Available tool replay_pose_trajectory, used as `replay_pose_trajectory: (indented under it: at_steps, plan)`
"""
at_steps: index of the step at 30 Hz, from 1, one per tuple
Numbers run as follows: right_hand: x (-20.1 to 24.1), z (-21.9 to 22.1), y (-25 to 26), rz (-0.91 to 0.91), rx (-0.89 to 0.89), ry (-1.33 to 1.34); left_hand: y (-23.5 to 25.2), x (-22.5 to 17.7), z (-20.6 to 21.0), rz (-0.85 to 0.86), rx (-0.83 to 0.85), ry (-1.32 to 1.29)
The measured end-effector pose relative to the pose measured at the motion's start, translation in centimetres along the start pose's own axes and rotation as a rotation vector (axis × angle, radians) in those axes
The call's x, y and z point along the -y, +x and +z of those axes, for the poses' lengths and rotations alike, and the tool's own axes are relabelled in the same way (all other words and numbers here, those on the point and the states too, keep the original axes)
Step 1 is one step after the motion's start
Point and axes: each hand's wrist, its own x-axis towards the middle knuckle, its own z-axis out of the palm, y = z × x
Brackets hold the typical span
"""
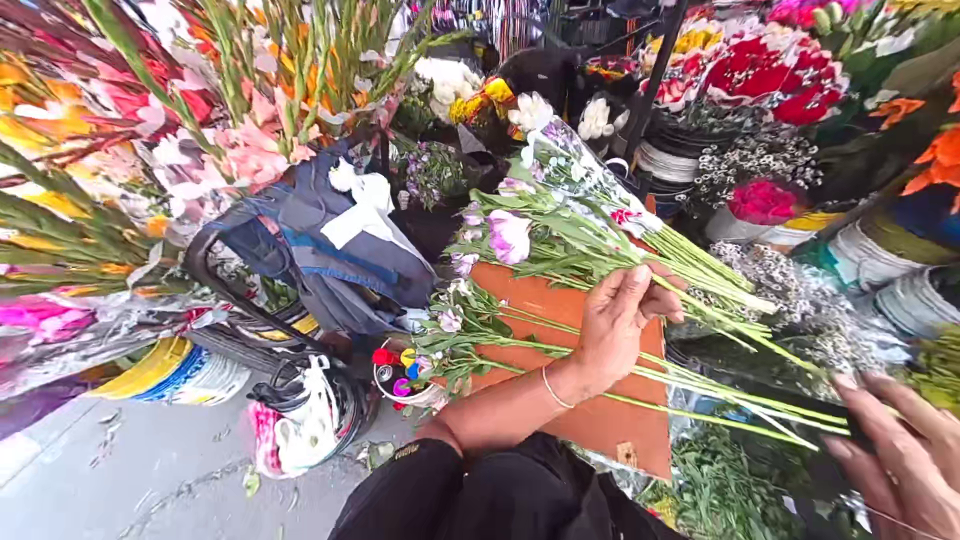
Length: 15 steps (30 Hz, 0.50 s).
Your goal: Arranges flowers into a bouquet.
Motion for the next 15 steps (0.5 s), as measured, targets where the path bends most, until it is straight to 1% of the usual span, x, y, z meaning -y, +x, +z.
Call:
replay_pose_trajectory:
  at_steps: [2, 4, 5, 6, 7, 8, 10, 12, 13, 15]
  plan:
    - [2.5, 4.9, 2.8, -0.136, -0.153, 0.006, -0.6, 1.1, 0.7, -0.034, 0.033, -0.005]
    - [3.4, 8.6, 4.5, -0.168, -0.341, -0.025, -0.5, 0.8, -0.5, -0.077, 0.005, 0.032]
    - [3.2, 9.5, 5.1, -0.158, -0.376, -0.025, -0.3, 0.0, -1.9, -0.119, 0.011, 0.102]
    - [2.7, 10.1, 5.6, -0.137, -0.365, -0.012, -0.3, -1.0, -3.7, -0.167, 0.033, 0.228]
    - [2.1, 10.4, 5.9, -0.110, -0.333, 0.001, -0.4, -2.0, -5.8, -0.220, 0.067, 0.415]
    - [1.3, 10.6, 6.1, -0.090, -0.280, 0.012, -0.7, -3.2, -8.2, -0.261, 0.112, 0.647]
    - [-0.9, 11.0, 6.3, -0.088, -0.159, 0.020, -1.0, -6.2, -12.9, -0.334, 0.254, 1.162]
    - [-2.8, 11.8, 7.0, -0.119, -0.055, 0.032, -0.5, -9.1, -17.0, -0.461, 0.345, 1.553]
    - [-3.6, 12.3, 7.6, -0.139, -0.013, 0.043, -0.1, -10.5, -18.8, -0.541, 0.352, 1.666]
    - [-4.1, 13.8, 9.6, -0.170, 0.051, 0.054, 0.7, -12.5, -22.5, -0.653, 0.336, 1.787]
